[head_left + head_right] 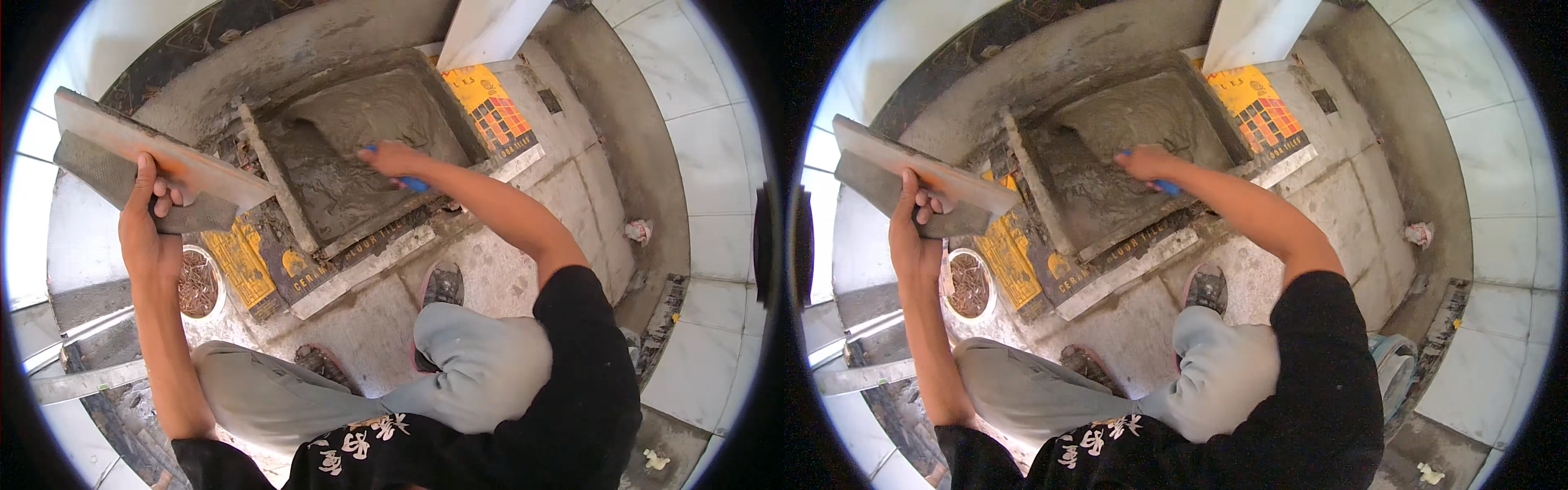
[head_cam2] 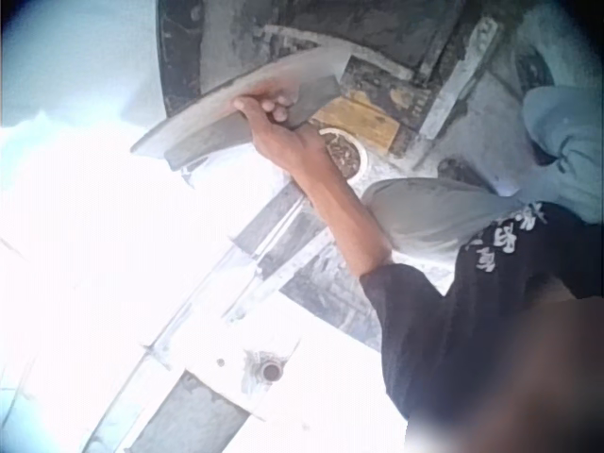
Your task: Spreading and smoothing mortar in a recessed floor area using a trowel and a hawk.
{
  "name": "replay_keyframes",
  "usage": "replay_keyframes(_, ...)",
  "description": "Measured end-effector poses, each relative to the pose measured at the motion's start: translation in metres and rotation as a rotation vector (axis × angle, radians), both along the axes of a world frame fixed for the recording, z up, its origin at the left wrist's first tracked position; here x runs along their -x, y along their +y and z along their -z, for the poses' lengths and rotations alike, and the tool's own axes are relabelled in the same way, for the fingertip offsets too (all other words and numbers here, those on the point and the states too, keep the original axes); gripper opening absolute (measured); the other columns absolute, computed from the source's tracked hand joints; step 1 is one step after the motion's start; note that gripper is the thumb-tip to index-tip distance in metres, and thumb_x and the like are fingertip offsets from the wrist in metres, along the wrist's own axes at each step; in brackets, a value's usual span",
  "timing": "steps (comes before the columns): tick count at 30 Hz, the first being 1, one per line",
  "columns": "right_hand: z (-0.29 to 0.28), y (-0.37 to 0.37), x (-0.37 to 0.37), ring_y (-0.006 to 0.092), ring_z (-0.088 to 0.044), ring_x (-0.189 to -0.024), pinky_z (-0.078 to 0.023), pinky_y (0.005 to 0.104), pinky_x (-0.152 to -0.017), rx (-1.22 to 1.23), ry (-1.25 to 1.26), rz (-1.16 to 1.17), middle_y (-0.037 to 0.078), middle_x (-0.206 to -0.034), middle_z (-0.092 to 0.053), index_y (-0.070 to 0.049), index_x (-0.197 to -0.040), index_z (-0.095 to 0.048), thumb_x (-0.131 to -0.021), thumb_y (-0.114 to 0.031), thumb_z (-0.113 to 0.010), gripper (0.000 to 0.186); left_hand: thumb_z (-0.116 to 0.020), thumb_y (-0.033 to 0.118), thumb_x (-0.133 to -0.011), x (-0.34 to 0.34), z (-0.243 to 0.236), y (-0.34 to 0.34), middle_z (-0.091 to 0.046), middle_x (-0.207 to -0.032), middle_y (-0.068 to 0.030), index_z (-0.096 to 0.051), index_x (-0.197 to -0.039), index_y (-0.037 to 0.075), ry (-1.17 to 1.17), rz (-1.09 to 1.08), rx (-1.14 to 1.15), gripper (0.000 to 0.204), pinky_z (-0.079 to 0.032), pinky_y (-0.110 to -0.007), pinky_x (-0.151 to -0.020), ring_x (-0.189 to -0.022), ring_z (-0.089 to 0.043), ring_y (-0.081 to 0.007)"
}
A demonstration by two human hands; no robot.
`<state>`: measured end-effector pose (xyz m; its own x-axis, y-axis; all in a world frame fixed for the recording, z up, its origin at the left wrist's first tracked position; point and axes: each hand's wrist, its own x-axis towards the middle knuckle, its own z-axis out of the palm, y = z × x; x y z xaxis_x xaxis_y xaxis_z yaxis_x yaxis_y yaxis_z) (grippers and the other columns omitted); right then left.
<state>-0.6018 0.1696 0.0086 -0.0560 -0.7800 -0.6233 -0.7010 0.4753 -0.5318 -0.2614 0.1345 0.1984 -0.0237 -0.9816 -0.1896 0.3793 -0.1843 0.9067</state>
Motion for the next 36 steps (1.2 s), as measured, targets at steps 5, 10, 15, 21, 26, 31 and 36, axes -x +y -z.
replay_keyframes(5, -0.081, 0.058, 0.077, 0.0177, -0.051, -0.043, -0.04, 0.0336, -0.038, -0.218, -0.115, 0.266, 0.006, -0.054, -0.049, 0.0, -0.066, -0.052, -0.095, -0.049, -0.05, 0.056, -0.065, 0.021, -0.093, -0.009, -0.001, -0.005, -0.049, -0.063, 0.0034, -0.061, -0.087, 0.007, 0.069, 0.078, 0.002, 0.016, -0.042, -0.023, -0.06, -0.057, -0.042, -0.0075)
replay_keyframes(10, -0.093, 0.068, 0.111, 0.0145, -0.05, -0.041, -0.044, 0.0323, -0.041, 0.149, 0.094, 0.287, 0.005, -0.058, -0.051, 0.006, -0.085, -0.062, -0.087, -0.038, -0.063, 0.044, -0.066, 0.022, -0.092, -0.011, -0.002, -0.003, -0.05, -0.064, 0.0038, -0.061, -0.085, 0.007, 0.072, 0.088, 0.01, 0.017, -0.042, -0.022, -0.06, -0.057, -0.045, -0.0082)
replay_keyframes(15, -0.037, 0.033, 0.157, 0.0342, -0.069, -0.068, -0.055, 0.0435, -0.061, 0.551, 0.753, -0.262, 0.022, -0.071, -0.067, 0.008, -0.079, -0.065, -0.081, -0.02, -0.062, 0.028, -0.068, 0.022, -0.091, -0.005, -0.005, 0.0, -0.05, -0.064, 0.0024, -0.061, -0.087, 0.006, 0.055, 0.095, -0.032, 0.018, -0.043, -0.024, -0.06, -0.058, -0.046, -0.0096)
replay_keyframes(21, 0.022, 0.021, 0.126, 0.0401, -0.067, -0.086, -0.054, 0.0499, -0.075, 0.368, 0.75, -0.134, 0.026, -0.089, -0.066, 0.006, -0.093, -0.06, -0.082, -0.02, -0.061, 0.029, -0.068, 0.022, -0.091, 0.001, -0.001, 0.003, -0.05, -0.065, 0.002, -0.061, -0.089, 0.006, 0.037, 0.048, -0.062, 0.018, -0.042, -0.025, -0.058, -0.057, -0.045, -0.0097)
replay_keyframes(26, -0.021, 0.042, 0.08, 0.044, -0.065, -0.087, -0.053, 0.0503, -0.075, 0.299, 0.642, -0.272, 0.028, -0.093, -0.065, 0.008, -0.095, -0.058, -0.083, -0.023, -0.058, 0.034, -0.068, 0.023, -0.091, -0.005, 0.006, -0.001, -0.05, -0.065, 0.003, -0.061, -0.089, 0.007, 0.069, 0.07, -0.046, 0.018, -0.041, -0.024, -0.058, -0.058, -0.044, -0.0078)
replay_keyframes(31, -0.031, 0.075, 0.114, 0.0445, -0.064, -0.087, -0.052, 0.0511, -0.074, 0.279, 0.641, 0.013, 0.027, -0.088, -0.065, 0.004, -0.094, -0.061, -0.077, -0.033, -0.063, 0.04, -0.068, 0.023, -0.091, -0.006, 0.0, -0.002, -0.05, -0.065, 0.0036, -0.062, -0.089, 0.008, 0.066, 0.078, -0.006, 0.017, -0.041, -0.024, -0.058, -0.058, -0.045, -0.0081)
replay_keyframes(36, 0.018, 0.061, 0.107, 0.0437, -0.065, -0.077, -0.051, 0.0505, -0.069, 0.248, 0.549, -0.136, 0.028, -0.077, -0.064, 0.006, -0.076, -0.06, -0.082, -0.03, -0.059, 0.037, -0.067, 0.023, -0.092, -0.001, 0.001, -0.003, -0.05, -0.065, 0.0036, -0.062, -0.088, 0.008, 0.081, 0.067, -0.025, 0.017, -0.043, -0.025, -0.059, -0.058, -0.045, -0.0087)
